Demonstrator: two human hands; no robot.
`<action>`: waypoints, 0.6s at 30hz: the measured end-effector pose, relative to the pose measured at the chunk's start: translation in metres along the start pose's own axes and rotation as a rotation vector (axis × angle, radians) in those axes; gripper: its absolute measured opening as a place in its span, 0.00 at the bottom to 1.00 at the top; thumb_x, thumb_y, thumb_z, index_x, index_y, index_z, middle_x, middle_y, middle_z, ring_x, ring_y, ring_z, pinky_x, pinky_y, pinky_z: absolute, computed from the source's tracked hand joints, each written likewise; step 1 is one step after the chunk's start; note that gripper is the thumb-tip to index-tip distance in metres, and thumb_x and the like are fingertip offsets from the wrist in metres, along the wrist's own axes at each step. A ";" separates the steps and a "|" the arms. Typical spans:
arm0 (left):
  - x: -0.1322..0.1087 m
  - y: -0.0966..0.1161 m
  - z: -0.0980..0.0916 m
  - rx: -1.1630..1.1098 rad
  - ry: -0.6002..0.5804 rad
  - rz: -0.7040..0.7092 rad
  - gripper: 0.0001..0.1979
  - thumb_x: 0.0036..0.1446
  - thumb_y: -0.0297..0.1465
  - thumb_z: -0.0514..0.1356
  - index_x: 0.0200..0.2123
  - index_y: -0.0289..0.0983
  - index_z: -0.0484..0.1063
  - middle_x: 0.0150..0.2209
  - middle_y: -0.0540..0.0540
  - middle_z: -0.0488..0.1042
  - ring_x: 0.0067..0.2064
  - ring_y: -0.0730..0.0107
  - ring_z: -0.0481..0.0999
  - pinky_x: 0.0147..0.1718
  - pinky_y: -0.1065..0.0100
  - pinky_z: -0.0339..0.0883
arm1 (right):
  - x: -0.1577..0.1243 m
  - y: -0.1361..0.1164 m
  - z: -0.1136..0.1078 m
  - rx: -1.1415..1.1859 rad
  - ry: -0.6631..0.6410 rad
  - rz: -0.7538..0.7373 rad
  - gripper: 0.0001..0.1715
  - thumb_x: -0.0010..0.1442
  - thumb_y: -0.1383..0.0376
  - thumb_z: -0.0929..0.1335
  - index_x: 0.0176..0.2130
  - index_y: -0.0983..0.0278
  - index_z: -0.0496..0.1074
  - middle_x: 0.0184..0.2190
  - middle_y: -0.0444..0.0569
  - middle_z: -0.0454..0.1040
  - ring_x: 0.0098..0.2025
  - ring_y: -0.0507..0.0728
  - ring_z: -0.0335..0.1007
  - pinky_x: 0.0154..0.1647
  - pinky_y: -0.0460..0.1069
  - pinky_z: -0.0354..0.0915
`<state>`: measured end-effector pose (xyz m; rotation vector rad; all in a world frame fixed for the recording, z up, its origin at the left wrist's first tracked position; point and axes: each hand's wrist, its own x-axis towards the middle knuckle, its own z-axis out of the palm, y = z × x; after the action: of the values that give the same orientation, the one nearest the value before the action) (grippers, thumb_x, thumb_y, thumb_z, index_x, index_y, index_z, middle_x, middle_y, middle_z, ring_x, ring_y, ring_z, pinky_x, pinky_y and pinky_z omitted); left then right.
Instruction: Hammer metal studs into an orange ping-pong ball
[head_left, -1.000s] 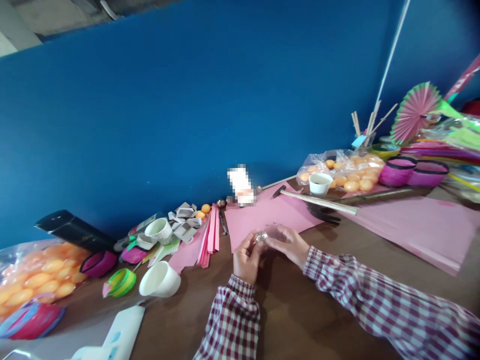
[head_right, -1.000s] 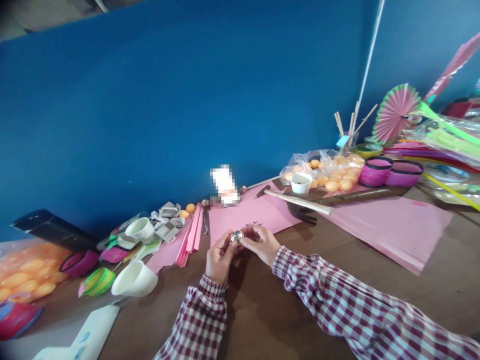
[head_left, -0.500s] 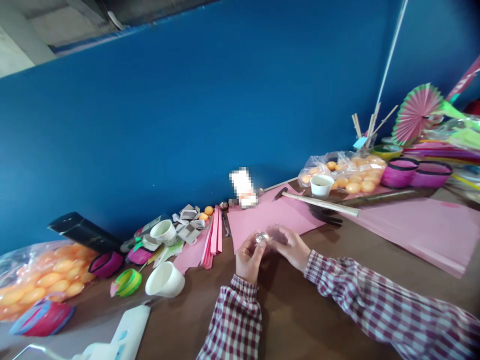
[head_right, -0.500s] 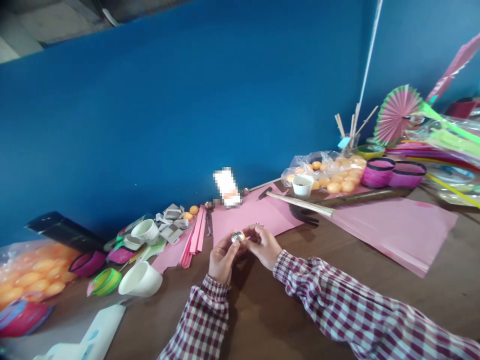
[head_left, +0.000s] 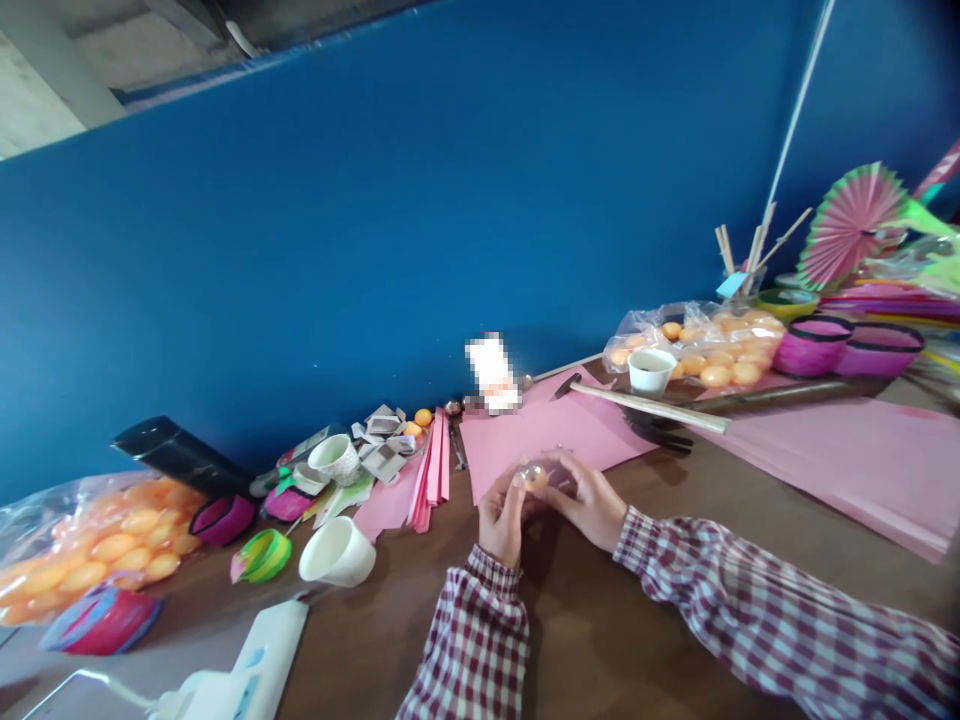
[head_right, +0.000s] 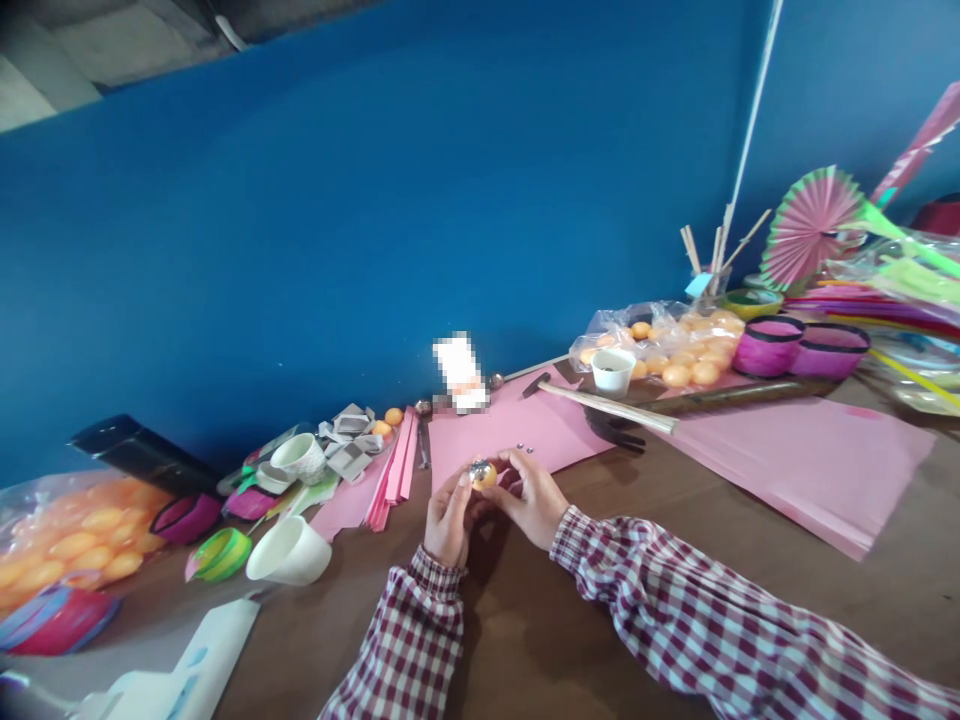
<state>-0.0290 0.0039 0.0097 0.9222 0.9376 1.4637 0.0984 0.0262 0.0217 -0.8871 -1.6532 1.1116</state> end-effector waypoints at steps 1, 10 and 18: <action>0.000 0.000 0.000 -0.025 0.007 -0.011 0.21 0.50 0.38 0.55 0.45 0.33 0.67 0.39 0.39 0.74 0.38 0.62 0.74 0.34 0.65 0.69 | 0.000 0.000 0.000 -0.003 0.004 -0.002 0.17 0.51 0.62 0.65 0.42 0.63 0.63 0.33 0.46 0.68 0.31 0.50 0.66 0.28 0.45 0.67; 0.000 0.007 0.003 -0.068 0.023 -0.031 0.17 0.44 0.33 0.61 0.40 0.34 0.69 0.38 0.41 0.74 0.39 0.63 0.73 0.37 0.64 0.67 | 0.000 0.002 0.000 -0.052 0.001 -0.026 0.17 0.54 0.62 0.63 0.45 0.63 0.63 0.36 0.48 0.69 0.33 0.51 0.67 0.31 0.45 0.67; -0.006 0.017 0.008 -0.057 0.041 -0.069 0.14 0.46 0.33 0.60 0.36 0.34 0.65 0.35 0.44 0.73 0.34 0.69 0.73 0.32 0.68 0.67 | 0.000 0.001 -0.002 -0.101 -0.029 -0.120 0.17 0.55 0.63 0.62 0.45 0.62 0.64 0.39 0.50 0.67 0.35 0.52 0.66 0.35 0.48 0.66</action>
<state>-0.0272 -0.0023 0.0283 0.8131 0.9441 1.4478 0.1003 0.0273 0.0208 -0.8275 -1.7757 0.9702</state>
